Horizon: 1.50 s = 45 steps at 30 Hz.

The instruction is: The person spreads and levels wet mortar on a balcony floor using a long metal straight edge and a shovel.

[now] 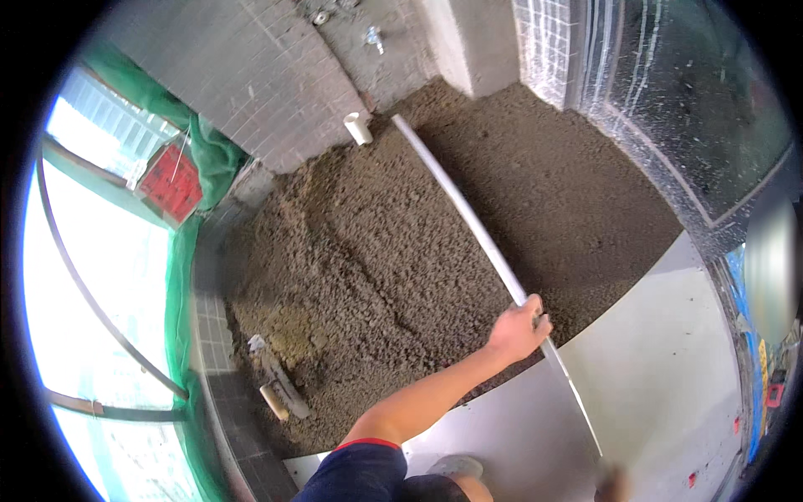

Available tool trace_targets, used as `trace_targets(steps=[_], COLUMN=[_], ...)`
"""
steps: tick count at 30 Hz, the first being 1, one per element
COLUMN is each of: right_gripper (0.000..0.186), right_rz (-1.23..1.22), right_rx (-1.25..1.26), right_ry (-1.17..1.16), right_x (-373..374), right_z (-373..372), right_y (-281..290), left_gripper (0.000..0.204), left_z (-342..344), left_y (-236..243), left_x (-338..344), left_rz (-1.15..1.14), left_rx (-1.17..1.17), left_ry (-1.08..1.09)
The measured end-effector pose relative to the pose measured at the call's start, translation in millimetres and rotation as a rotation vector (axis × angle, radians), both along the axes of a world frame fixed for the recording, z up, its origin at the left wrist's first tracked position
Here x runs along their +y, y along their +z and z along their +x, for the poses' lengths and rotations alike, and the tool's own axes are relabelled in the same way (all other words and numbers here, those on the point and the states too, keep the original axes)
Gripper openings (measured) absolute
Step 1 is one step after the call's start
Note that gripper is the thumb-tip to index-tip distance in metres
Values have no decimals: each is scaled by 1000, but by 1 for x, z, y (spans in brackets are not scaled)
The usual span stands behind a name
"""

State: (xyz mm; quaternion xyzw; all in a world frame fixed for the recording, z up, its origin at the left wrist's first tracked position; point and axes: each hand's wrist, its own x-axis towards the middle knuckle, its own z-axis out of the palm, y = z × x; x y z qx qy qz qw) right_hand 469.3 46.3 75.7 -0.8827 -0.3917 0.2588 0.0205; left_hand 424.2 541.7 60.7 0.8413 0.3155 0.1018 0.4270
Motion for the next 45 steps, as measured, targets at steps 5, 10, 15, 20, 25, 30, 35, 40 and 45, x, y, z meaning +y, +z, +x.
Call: trace_targets(steps=[5,10,15,20,25,30,35,40,45], right_gripper=[39,32,19,38,42,36,45,37,30], right_rz=[-220,-32,115,85,-39,-80,-24,-59,76], right_rx=[271,444,420,257,212,194,215,146,76], right_ry=[103,212,215,133,19,70,362,459,213], right_x=[88,55,13,-7,71,174,171,141,113], right_z=[-6,-43,-34,-32,-30,-28,-7,35,45], right_y=[46,14,20,28,29,36,-8,0,23], left_gripper=[23,16,21,21,17,21,22,16,16], left_z=[-117,-187,-230,-171,-86,-94,-131,-172,-195], left_y=[4,18,15,16,0,4,9,1,-11], left_x=[15,-4,-66,-58,28,118,129,58,-7], left_rz=[-23,26,-108,-202,29,133,73,80,63], left_rx=[69,42,213,21,-95,74,136,-36,-57], left_ry=[253,304,410,303,233,340,376,461,550])
